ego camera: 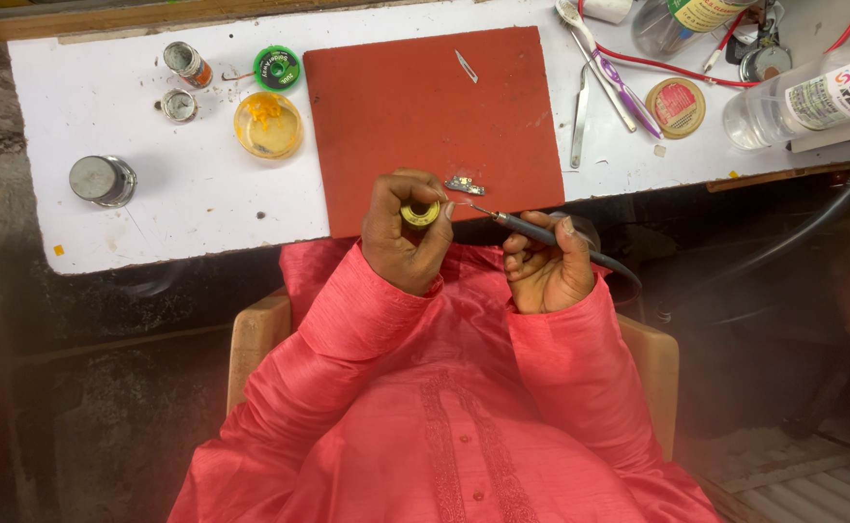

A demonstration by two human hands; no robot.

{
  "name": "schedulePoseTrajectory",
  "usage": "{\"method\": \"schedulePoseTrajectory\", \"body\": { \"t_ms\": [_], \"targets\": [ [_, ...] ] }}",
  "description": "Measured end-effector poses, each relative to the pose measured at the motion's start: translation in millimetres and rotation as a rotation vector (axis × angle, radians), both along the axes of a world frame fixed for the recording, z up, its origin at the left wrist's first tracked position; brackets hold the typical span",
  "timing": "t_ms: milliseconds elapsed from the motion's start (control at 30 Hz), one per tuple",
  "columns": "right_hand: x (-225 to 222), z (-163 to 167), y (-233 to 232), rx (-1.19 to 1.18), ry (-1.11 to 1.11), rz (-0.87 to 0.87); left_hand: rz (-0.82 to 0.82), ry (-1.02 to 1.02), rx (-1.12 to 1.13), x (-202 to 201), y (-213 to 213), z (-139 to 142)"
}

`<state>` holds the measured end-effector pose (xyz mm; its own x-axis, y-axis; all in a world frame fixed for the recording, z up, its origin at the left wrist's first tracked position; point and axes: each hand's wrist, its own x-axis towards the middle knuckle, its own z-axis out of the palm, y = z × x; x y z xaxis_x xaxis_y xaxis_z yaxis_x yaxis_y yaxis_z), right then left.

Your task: The person applies flux to a small electronic component, then uses a soldering iron to solder connections on the component. They handle the component with their fingers and use a soldering iron and solder wire to complete the task.

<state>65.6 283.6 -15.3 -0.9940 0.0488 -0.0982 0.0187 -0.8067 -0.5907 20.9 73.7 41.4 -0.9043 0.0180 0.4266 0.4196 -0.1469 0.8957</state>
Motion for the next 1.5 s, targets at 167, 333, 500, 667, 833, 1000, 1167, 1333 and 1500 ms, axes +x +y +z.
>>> {"method": "schedulePoseTrajectory", "body": {
  "t_ms": [167, 333, 500, 667, 833, 1000, 1167, 1333, 1500],
  "targets": [
    [-0.2, -3.5, 5.6, -0.041, -0.031, 0.015, 0.047, -0.082, 0.049, 2.2, -9.8, -9.8],
    [-1.6, -3.3, 11.8, -0.022, -0.034, 0.011, 0.211, -0.028, -0.01, -11.0, -61.6, -31.6],
    [-2.5, 1.3, 17.3, 0.012, -0.004, 0.013, 0.514, -0.173, -0.301, -17.7, -128.6, -46.6],
    [-2.5, 4.0, 22.3, 0.036, 0.018, 0.026, 0.665, -0.128, -0.457, -22.1, -166.0, -51.1],
    [-5.4, 3.4, 25.0, 0.057, 0.065, 0.011, 0.655, -0.095, -0.504, -35.2, -183.6, -54.0],
    [-11.0, 4.3, 29.9, 0.123, 0.103, 0.011, 0.713, -0.138, -0.744, -39.3, -185.3, -55.6],
    [-6.0, 4.6, 32.1, 0.251, 0.086, -0.096, 0.811, 0.079, -0.81, -28.9, -176.0, -43.0],
    [-1.4, 3.4, 27.8, 0.384, 0.073, -0.208, 0.495, 0.168, -0.646, -12.1, -110.5, -35.9],
    [1.5, 2.7, 22.4, 0.518, 0.175, -0.274, 0.139, 0.246, -0.646, -28.7, -43.7, -23.5]
  ]
}}
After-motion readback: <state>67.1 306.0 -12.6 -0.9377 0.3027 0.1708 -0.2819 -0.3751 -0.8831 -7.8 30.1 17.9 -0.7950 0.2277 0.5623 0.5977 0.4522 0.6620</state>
